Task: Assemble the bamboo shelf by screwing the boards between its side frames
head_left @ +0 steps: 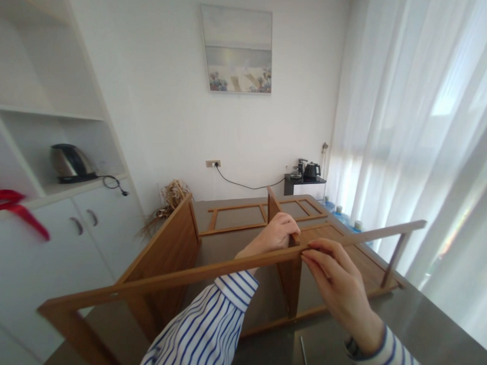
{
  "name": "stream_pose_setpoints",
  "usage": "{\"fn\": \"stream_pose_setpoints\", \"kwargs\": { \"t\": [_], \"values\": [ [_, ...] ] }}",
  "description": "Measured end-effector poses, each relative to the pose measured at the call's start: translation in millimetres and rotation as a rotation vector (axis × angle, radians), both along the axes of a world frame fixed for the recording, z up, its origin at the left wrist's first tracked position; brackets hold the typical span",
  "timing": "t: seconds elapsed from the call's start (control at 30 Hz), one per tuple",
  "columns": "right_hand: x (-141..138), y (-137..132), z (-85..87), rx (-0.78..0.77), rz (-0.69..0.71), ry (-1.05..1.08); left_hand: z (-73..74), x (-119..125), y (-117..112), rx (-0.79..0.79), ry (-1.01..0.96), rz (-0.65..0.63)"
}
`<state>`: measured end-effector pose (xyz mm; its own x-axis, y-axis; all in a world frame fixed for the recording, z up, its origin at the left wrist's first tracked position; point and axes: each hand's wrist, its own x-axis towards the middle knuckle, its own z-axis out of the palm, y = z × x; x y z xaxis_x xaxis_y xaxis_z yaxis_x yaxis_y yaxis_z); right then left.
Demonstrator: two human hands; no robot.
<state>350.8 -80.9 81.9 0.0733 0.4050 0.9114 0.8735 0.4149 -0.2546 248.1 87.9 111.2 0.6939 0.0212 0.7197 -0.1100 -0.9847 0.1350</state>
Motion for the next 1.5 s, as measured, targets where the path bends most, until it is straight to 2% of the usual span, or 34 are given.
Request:
{"fn": "stream_pose_setpoints", "kwargs": {
  "t": [0.23, 0.5, 0.93, 1.5],
  "values": [
    [1.4, 1.5, -5.1, 0.026, -0.006, 0.016, -3.4, 3.4, 2.8, -0.012, 0.005, 0.017],
    [-1.0, 1.8, -5.4, 0.012, -0.029, 0.014, -6.5, 4.8, -1.6, -0.015, -0.058, -0.037],
    [-6.6, -1.4, 1.5, -0.055, -0.065, 0.041, -1.5, -1.1, -5.2, -0.030, -0.039, -0.007],
    [-3.4, -0.1, -5.9, -0.004, -0.056, 0.027, -0.5, -1.5, -9.2, 0.007, -0.011, 0.028]
  ]
}}
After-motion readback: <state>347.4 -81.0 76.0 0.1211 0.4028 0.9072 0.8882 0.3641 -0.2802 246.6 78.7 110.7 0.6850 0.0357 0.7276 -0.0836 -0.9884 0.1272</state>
